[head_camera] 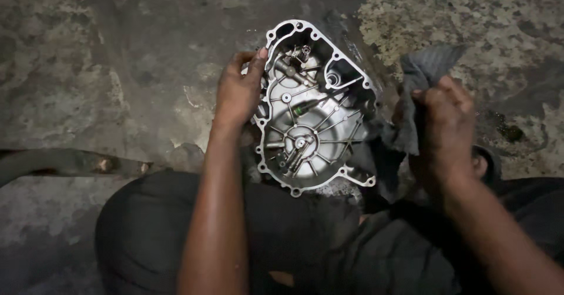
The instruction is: The person scrubs the interior surfaces of a disassembled engine casing using a wire brush. They hold the casing steady with one hand while vigorously brushing the internal gears and chambers with the other hand to remove grime.
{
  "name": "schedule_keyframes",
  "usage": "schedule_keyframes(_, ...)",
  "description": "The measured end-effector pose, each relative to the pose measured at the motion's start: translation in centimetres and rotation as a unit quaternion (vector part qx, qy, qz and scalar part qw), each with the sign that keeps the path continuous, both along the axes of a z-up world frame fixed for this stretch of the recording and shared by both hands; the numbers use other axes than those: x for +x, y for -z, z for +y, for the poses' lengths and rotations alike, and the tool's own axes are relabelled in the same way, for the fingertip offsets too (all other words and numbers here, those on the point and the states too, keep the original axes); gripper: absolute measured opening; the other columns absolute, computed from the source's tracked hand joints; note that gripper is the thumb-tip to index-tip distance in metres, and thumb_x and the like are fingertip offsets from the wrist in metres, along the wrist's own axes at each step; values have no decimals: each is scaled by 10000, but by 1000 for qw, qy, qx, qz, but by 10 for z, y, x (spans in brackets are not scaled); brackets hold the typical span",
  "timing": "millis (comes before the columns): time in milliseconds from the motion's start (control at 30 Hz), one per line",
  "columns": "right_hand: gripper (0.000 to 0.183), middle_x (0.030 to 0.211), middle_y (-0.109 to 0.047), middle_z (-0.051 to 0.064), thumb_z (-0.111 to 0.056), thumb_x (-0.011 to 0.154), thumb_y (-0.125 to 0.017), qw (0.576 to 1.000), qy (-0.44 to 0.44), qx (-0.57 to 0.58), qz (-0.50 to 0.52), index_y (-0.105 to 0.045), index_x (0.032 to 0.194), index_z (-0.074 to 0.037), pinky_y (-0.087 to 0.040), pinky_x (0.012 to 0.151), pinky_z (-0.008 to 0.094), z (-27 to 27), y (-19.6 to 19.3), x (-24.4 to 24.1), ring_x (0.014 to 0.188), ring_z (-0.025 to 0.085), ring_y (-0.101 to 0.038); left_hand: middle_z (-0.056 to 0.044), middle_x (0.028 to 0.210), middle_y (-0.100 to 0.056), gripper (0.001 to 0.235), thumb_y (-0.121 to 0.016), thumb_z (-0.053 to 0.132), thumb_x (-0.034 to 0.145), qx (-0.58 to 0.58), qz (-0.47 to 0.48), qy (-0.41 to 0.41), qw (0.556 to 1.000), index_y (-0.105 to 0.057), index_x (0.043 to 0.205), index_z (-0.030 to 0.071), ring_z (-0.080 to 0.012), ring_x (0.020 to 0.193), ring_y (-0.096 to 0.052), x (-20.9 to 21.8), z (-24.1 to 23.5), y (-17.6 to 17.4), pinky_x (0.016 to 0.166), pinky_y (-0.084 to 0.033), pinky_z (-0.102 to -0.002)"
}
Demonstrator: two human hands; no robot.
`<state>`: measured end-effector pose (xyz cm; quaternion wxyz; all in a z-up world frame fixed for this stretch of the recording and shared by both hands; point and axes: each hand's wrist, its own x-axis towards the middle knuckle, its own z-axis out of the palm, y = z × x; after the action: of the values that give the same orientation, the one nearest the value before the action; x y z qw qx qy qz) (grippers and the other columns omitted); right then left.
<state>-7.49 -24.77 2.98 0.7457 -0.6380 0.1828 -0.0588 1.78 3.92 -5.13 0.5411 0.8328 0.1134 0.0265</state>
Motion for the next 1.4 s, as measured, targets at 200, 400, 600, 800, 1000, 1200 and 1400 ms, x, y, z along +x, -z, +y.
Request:
schedule_keyframes(200,69,815,-561,107,-62,990,-575,978,-107,-178,-15,-633,1012,-31,-412,577,342,-16,20,2,665,200,-512,-154,961,-760,589,-620,553,914,-38,32,-41,998,-684,1165,24,-241,872,-726,0,-5,-3,784,-570,-376)
schedule_keyframes(400,673,1398,-589,76,-2,814,-617,708,-462,-534,-12,-630,1440,-247,-597,841,394,39,40,-22,981,234,-690,-178,1023,-767,596,-614,569,947,5,-24,-31,999,-709,1147,16,-288,991,-738,0,-6,2,902,-544,-400)
schedule_keyframes(600,589,1150,-596,138,-234,812,-656,624,-485,-607,-85,-611,1397,-185,-442,896,546,68,42,-36,1084,350,-549,-228,1132,-730,614,-634,578,918,37,-7,-39,999,-689,1158,16,-352,1084,-706,-6,-10,3,930,-523,-428)
schedule_keyframes(800,425,1042,-606,94,-339,897,-600,612,-508,-600,-92,-692,1300,-240,-391,884,499,69,28,-38,1057,299,-534,-254,1125,-728,653,-624,598,932,64,-9,-96,993,-672,1147,-17,-388,1068,-699,-11,-12,0,921,-519,-441)
schedule_keyframes(1000,509,1157,-607,157,-400,944,-566,646,-423,-621,-133,-648,1348,-102,-374,884,508,67,43,-44,1073,332,-532,-252,1122,-731,686,-619,613,909,38,1,-79,996,-671,1166,-21,-380,1071,-713,-13,-13,-3,929,-526,-438)
schedule_keyframes(1200,505,1181,-611,122,-422,952,-544,605,-506,-610,-74,-613,1397,-194,-364,925,504,64,34,-40,1128,320,-521,-251,1194,-702,715,-612,614,894,30,5,-92,995,-623,1262,1,-396,1114,-686,-15,-12,-3,936,-513,-450)
schedule_keyframes(1400,540,1105,-626,136,-458,951,-557,637,-482,-588,-129,-630,1378,-135,-353,893,494,64,37,-38,1062,309,-535,-259,1288,-672,711,-609,600,940,38,-43,-81,995,-610,1313,-5,-394,1216,-639,-18,-15,-3,1005,-487,-442)
